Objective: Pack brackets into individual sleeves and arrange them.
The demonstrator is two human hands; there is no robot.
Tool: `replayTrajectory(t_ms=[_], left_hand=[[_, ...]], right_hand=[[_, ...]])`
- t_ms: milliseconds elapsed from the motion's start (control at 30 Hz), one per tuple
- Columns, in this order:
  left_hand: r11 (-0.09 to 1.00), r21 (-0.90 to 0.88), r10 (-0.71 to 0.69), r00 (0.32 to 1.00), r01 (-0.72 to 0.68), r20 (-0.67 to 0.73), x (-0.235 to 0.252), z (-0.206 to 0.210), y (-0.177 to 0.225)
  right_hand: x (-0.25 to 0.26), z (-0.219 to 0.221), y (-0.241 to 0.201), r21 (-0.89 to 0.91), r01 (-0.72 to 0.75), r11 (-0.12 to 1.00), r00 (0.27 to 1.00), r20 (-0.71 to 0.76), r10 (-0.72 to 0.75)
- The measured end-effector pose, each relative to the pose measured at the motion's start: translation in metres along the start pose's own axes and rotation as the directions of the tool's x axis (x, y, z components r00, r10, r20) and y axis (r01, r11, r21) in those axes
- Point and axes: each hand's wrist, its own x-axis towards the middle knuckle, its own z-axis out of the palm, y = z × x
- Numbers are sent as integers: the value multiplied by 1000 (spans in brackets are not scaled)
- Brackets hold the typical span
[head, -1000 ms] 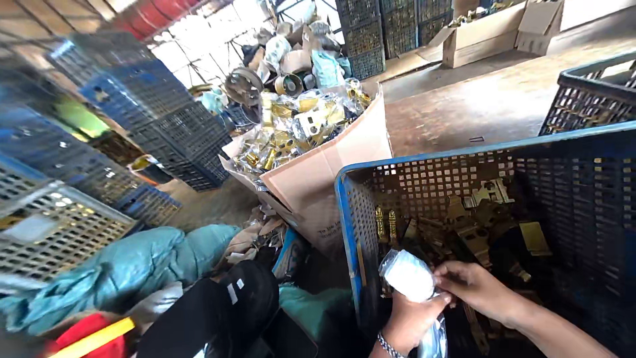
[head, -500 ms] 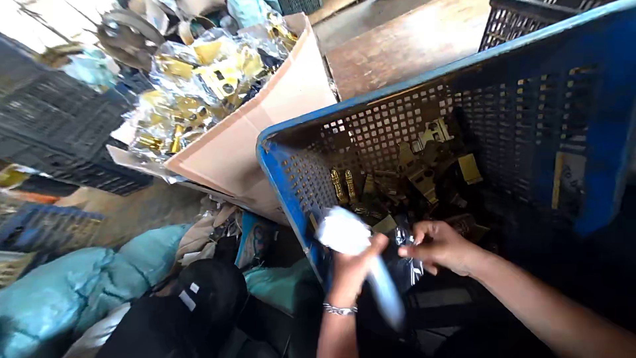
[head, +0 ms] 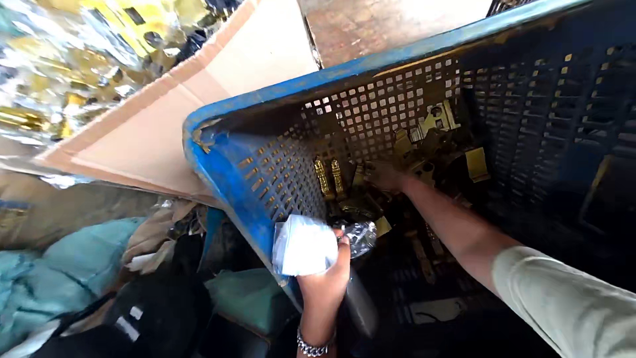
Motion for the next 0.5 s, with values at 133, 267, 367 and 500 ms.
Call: replayTrajectory(t_ms=[133, 267, 367, 500], left_hand=[[999, -37, 27, 1000, -27, 8, 7, 7, 0], [1000, 10, 8, 999, -7, -34, 12, 10, 1], [997, 80, -5, 1000, 4, 8, 9, 14, -2], [989, 149, -3, 1000, 7, -24, -3, 14, -4]], right_hand=[[2, 26, 5, -56, -37, 998, 999, 4, 37], [-68, 9, 21, 541, 62, 839, 970, -229, 76], [-136, -13, 24, 715, 130, 687, 955, -277, 108], [-171, -16, 29, 388, -53, 920, 996, -46, 76]])
